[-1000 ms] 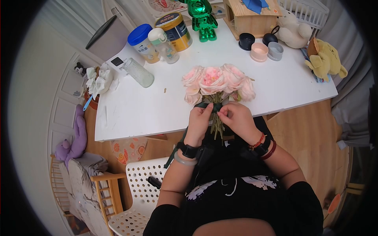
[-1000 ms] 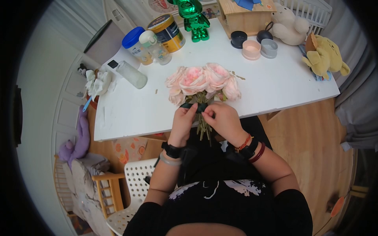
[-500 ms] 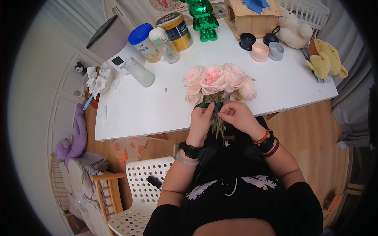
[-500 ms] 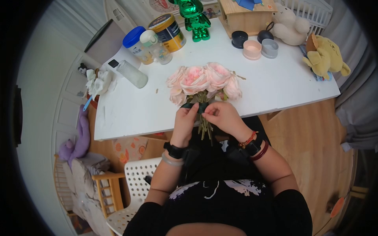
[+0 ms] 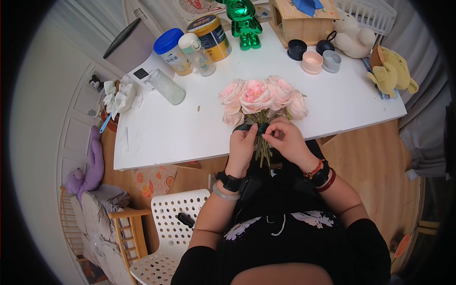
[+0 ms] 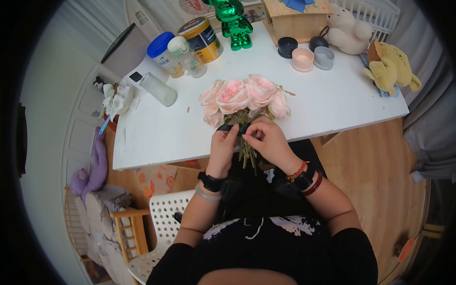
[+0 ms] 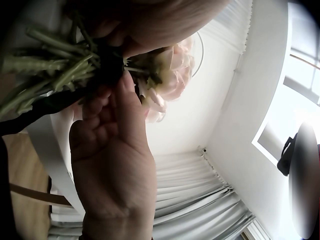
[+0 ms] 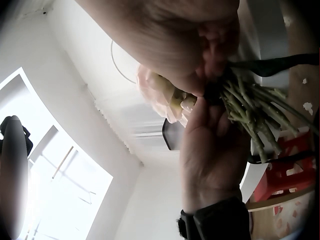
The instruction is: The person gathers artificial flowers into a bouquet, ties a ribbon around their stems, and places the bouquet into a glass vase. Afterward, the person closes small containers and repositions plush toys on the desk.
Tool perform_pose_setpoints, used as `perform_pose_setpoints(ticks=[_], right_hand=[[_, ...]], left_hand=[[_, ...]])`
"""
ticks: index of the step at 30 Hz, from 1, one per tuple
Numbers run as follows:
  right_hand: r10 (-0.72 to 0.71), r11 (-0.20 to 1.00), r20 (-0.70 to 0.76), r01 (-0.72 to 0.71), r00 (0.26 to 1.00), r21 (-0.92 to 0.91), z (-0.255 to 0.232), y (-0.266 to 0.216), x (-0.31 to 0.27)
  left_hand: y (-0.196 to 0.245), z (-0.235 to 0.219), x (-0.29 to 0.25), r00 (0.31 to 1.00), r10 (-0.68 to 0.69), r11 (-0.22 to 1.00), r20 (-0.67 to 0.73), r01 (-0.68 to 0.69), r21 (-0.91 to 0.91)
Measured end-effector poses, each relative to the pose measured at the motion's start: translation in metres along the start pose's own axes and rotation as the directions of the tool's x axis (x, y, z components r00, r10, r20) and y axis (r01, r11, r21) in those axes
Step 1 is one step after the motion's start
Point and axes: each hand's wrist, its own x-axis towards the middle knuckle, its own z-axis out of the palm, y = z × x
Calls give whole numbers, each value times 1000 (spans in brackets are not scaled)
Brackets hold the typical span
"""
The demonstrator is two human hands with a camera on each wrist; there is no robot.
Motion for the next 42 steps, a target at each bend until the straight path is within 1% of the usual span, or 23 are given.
perform_pose_setpoints(ticks=[1,2,4,8,11,13,14,16,17,19,20,22,23,25,29,31,32,33,34,35,37,39,42], right_hand=[[-49,998,-36,48,998,-31,1,0,-1],[-49,998,-36,48,998,-31,1,0,-1],[-11,999,-20,11,1000,32,3,1,-2],[44,997,-37,-42,998,60,4,-3,-5],[100,993,-20,-99,995,66,1,-3,-5],[169,985,73,-170,983,11,-2,1,-5],[169,985,73,-170,983,11,-2,4,-4],[80,966,41,-88,996,243,-1,10,-3],[80,966,41,-88,996,243,-4,5,-3],[149,981,156,-165,976,97,-13,-8,-4],[150,981,156,-166,976,97,-13,-8,-4],[43,997,119,-36,992,-64,-13,-8,-4],[43,997,119,-35,992,-65,-13,-10,-4],[68,987,122,-49,990,-150,-14,-16,-4],[83,984,105,-65,991,-169,-12,-11,-4],[18,969,64,-1,998,-246,-10,-12,-4],[17,969,64,-1,998,-246,-10,-13,-4],[11,954,67,10,998,-299,-11,-14,-2],[5,936,70,20,998,-352,-11,-15,-1],[4,936,69,20,998,-352,-11,-16,0],[40,915,52,-15,998,-404,-12,-18,2],[49,919,43,-28,998,-393,-12,-18,2],[56,922,35,-38,998,-384,-14,-14,2]], left_hand=[[2,1,-1,1000,13,1000,3,-13,-16],[2,1,-2,1000,27,999,6,-26,-31],[-1,-1,0,1000,20,1000,4,-20,-23],[0,1,-1,1000,14,1000,-7,-14,-27],[-5,-3,1,999,-36,999,-2,36,-10],[-6,-3,1,999,-38,999,-4,38,-7],[-5,-3,1,999,-41,999,-6,41,-3],[-2,-1,-2,1000,-28,1000,-1,28,-11],[0,0,-2,1000,-15,1000,5,15,-19],[-2,1,-2,1000,16,999,2,-16,-30],[-3,2,-2,999,47,998,-1,-47,-41],[-9,2,0,998,55,998,-9,-56,-29],[-11,1,1,998,64,998,-18,-64,-16],[-13,-2,2,999,52,998,-3,-52,-22],[-17,-3,4,999,52,999,6,-52,-14],[-18,-3,3,999,49,999,10,-49,-22],[-15,-2,2,999,47,998,12,-46,-31],[-12,1,1,999,47,998,13,-46,-31],[-8,7,-2,998,66,995,-1,-66,-76],[-5,10,-4,996,85,989,-16,-86,-120],[-12,7,-1,995,100,989,-10,-100,-111],[-10,8,-2,994,114,988,-3,-113,-103],[-8,12,-5,994,100,987,-47,-105,-120]])
